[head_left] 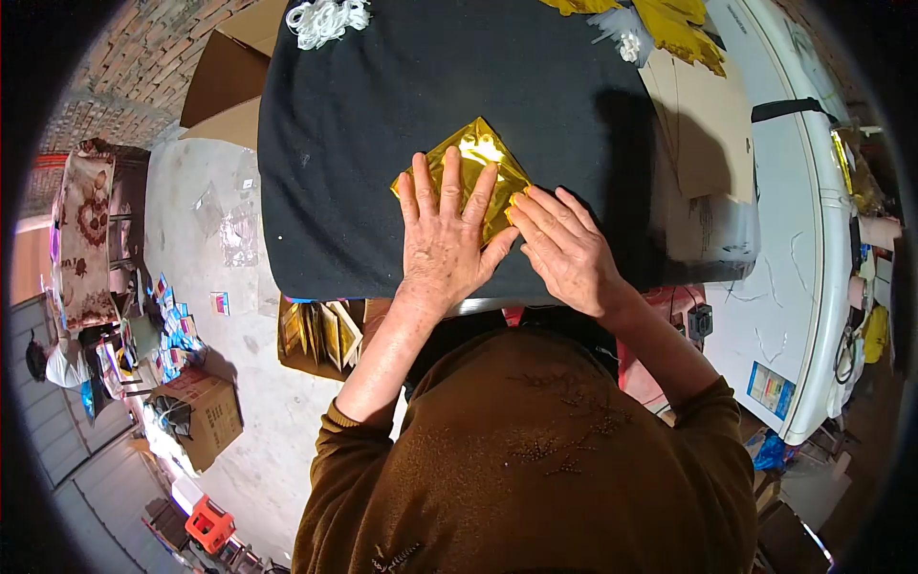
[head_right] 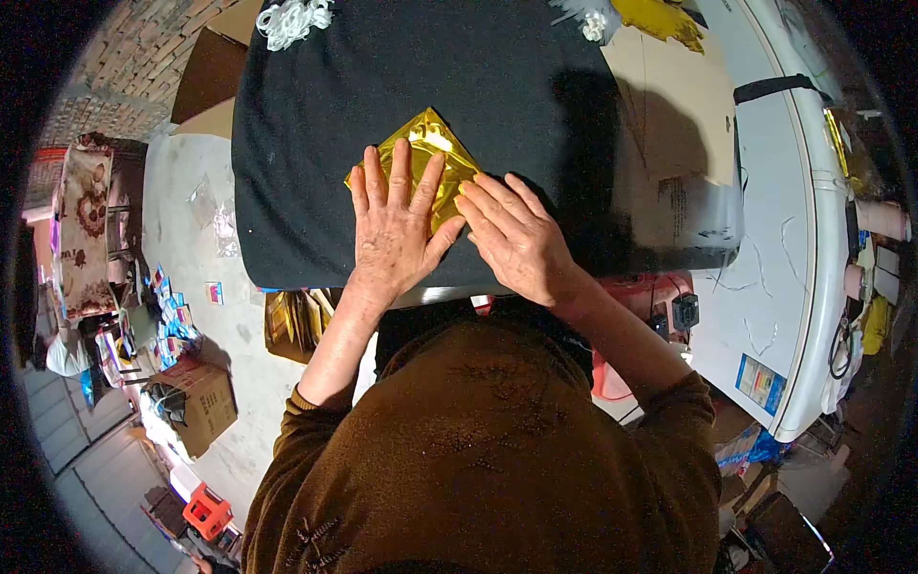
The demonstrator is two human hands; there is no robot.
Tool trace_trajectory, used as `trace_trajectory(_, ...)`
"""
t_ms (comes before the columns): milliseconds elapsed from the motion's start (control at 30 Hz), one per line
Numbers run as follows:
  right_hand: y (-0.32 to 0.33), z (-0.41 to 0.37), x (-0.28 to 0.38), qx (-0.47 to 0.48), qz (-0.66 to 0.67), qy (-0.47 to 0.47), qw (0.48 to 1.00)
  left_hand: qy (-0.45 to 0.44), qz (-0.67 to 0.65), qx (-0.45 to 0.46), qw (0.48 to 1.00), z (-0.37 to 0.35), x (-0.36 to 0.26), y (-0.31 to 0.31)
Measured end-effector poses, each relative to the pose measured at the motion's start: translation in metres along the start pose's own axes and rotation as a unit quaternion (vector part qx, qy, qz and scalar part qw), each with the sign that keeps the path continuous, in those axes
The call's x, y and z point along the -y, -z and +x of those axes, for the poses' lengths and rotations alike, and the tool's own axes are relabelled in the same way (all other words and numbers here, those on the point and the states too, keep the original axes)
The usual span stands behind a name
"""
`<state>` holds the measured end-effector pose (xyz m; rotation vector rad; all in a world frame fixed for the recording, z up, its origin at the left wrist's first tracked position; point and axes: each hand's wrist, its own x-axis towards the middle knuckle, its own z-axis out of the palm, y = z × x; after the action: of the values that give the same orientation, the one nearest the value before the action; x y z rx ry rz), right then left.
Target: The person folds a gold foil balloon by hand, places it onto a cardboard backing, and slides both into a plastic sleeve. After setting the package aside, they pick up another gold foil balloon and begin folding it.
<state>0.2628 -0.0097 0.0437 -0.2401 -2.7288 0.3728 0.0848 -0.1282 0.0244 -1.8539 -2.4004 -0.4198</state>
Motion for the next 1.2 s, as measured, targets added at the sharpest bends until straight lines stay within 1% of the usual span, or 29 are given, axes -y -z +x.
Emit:
trace_trajectory(167, -0.002, -0.005, 0.013, 0.030, -0.039, -0.039, 0.998, 0.004, 0.011, 0.013, 1.000, 0.001, 0.000, 0.004)
trace_trajectory(267, -0.002, -0.005, 0.017, 0.039, -0.037, -0.053, 0.997, 0.003, 0.020, 0.014, 1.000, 0.002, 0.001, 0.004)
trace_trajectory(467, 0.005, 0.010, -0.004, 0.022, -0.011, -0.019, 1.000, 0.005, -0.004, 0.007, 1.000, 0.002, 0.000, 0.005)
trace_trajectory(567, 0.004, 0.046, 0.007, 0.003, 0.001, 0.023, 1.000, 0.002, -0.002, 0.018, 1.000, 0.001, 0.002, 0.004)
trace_trajectory(600, -0.001, 0.055, 0.008, 0.034, 0.030, 0.015, 0.999, 0.001, 0.004, 0.021, 1.000, 0.001, 0.002, 0.003)
trace_trajectory(700, -0.026, 0.069, 0.000, 0.049, 0.032, 0.020, 0.998, -0.003, 0.009, 0.013, 1.000, 0.001, 0.003, 0.000)
trace_trajectory(733, -0.031, 0.072, -0.006, 0.069, 0.015, 0.016, 0.997, 0.000, 0.004, 0.009, 1.000, 0.001, 0.002, 0.001)
trace_trajectory(1100, -0.038, 0.077, -0.016, 0.082, 0.023, -0.056, 0.995, 0.007, -0.022, -0.012, 1.000, 0.001, 0.002, -0.001)
trace_trajectory(1200, -0.037, 0.079, -0.016, 0.093, 0.005, -0.065, 0.994, 0.007, -0.004, -0.004, 1.000, 0.001, 0.002, -0.002)
